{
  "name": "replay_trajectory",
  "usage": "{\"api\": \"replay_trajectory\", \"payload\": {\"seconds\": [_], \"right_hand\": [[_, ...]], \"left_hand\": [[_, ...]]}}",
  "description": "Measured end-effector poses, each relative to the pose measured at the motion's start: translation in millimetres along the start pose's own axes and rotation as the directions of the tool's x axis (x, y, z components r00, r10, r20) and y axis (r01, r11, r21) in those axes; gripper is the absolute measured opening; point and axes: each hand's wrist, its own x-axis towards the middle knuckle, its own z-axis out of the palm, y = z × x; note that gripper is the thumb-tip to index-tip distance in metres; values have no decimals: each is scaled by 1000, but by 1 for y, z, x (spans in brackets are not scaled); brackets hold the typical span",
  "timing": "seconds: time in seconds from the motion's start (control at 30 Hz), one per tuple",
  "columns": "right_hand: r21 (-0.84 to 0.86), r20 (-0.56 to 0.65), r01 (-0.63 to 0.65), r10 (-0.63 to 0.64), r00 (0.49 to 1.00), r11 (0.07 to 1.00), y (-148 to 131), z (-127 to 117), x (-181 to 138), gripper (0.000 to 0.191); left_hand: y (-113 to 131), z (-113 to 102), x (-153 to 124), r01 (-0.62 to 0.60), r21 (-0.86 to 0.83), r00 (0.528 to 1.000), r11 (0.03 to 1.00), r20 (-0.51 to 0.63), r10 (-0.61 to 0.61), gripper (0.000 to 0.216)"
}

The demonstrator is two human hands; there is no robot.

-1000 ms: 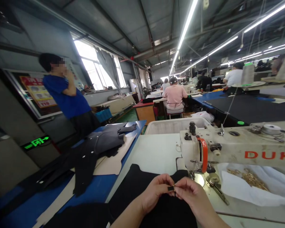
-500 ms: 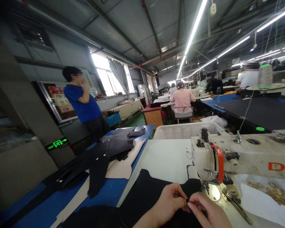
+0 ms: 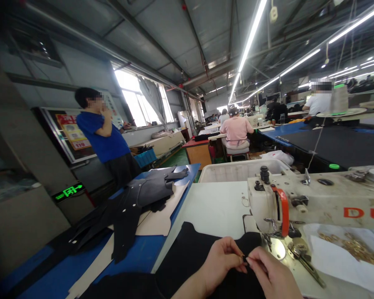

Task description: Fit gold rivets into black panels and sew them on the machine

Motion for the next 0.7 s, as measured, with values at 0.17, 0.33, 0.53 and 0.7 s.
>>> {"api": "replay_trajectory", "payload": {"seconds": [0.17, 0.33, 0.53, 0.7], "right_hand": [[36, -41, 14, -13, 999, 999, -7, -1, 1, 27], [43, -99, 14, -10, 995, 999, -22, -9, 0, 19], [127, -113, -2, 17, 993, 992, -24, -14, 2, 10], [357, -96, -82, 124, 988, 930, -21, -19, 0, 16]], "left_hand": [[3, -2, -1, -8, 21, 999, 1000, 41, 7, 28], [10, 1, -6, -43, 156, 999, 987, 16, 40, 22], [14, -2, -2, -55, 325, 998, 944, 15, 53, 22], [16, -2, -1, -56, 334, 998, 941, 21, 52, 22]]}}
